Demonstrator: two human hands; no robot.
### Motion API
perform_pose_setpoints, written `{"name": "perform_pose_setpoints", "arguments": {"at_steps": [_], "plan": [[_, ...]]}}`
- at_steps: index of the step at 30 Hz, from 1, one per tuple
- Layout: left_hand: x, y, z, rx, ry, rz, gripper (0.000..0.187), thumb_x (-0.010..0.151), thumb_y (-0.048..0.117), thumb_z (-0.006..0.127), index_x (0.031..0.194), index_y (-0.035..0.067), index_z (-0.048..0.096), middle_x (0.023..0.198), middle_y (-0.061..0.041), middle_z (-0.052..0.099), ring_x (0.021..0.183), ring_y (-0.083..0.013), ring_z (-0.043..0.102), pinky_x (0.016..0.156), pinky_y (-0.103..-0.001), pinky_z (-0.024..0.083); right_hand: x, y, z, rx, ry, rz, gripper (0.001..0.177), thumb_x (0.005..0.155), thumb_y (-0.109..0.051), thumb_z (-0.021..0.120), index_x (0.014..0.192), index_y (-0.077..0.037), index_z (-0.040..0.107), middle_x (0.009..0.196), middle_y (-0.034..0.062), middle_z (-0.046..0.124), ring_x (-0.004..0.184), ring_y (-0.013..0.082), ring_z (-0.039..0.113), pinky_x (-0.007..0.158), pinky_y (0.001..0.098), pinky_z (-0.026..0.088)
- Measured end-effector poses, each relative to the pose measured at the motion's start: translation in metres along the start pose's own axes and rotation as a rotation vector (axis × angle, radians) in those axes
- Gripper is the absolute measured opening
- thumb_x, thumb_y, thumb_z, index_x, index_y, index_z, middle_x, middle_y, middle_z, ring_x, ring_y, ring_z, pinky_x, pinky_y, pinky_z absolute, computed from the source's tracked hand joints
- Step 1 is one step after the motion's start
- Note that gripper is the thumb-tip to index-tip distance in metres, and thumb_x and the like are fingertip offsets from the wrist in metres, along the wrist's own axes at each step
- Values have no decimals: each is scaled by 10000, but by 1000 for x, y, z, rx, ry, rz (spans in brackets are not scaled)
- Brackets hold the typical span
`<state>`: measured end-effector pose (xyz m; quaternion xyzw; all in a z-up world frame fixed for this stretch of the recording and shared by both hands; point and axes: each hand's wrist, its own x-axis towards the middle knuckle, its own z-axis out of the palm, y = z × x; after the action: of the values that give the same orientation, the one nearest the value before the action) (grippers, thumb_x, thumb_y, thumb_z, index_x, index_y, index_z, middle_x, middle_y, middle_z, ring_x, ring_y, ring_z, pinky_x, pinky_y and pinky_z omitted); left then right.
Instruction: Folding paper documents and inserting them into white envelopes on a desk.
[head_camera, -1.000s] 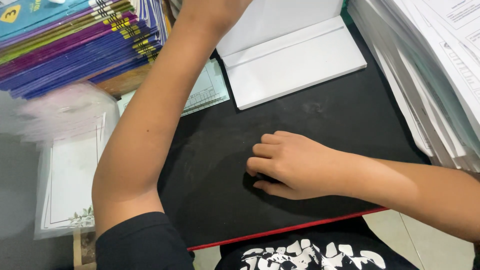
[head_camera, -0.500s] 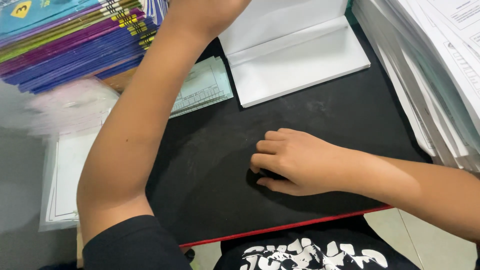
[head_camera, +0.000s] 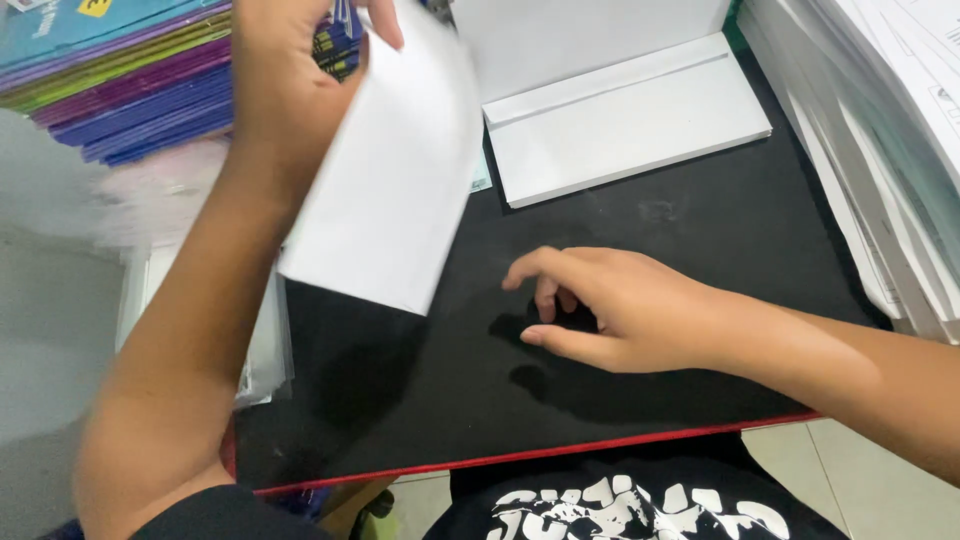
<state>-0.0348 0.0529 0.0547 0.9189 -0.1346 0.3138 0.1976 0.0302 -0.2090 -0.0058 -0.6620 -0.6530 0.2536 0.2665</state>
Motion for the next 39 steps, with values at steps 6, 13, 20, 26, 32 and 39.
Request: {"name": "perform_pose_setpoints", "arguments": {"at_steps": [6,13,20,26,32,39], "plan": [[-26,72,0,427,62,114,135,779,-6,608,766,87,512,804,-37,557,786,-280,484,835,-392,262,3,-6,-9,695,152,342,523,823,-339,368,1315,-164,344,834,71,686,677,157,602,677,277,495],[-67,112,-2,665,-169,192,169,907,194,464,796,93,542,722,-31,513,598,-217,429,655,-348,376,4,0,-17,232,161,296,370,794,-266,565,1148,-168,522,895,-7,616,675,132,553,538,260,422],[-91,128,25,488,-192,300,196,900,112,437,723,98,520,647,-33,442,572,-201,421,577,-308,393,-2,18,-12,-379,248,-57,252,767,-178,596,1011,-119,612,621,20,555,584,206,516,557,331,429],[-100,133,36,234,-303,264,262,829,301,652,734,102,511,692,-24,470,603,-204,434,602,-321,374,-1,26,-8,-410,311,-166,112,863,-46,496,915,-70,592,763,13,617,658,229,562,636,355,433],[-113,113,52,76,-393,57,278,830,304,633,1013,108,558,951,-94,555,850,-256,520,732,-383,397,2,24,-6,-477,350,-110,113,868,-129,560,954,-90,621,730,14,595,649,248,550,614,354,435],[-110,108,47,329,-299,37,290,893,281,505,1108,91,548,1012,-110,544,874,-264,517,758,-399,404,0,17,-6,-454,302,-236,231,811,-291,639,948,-106,617,757,6,574,648,224,511,612,346,405]]}}
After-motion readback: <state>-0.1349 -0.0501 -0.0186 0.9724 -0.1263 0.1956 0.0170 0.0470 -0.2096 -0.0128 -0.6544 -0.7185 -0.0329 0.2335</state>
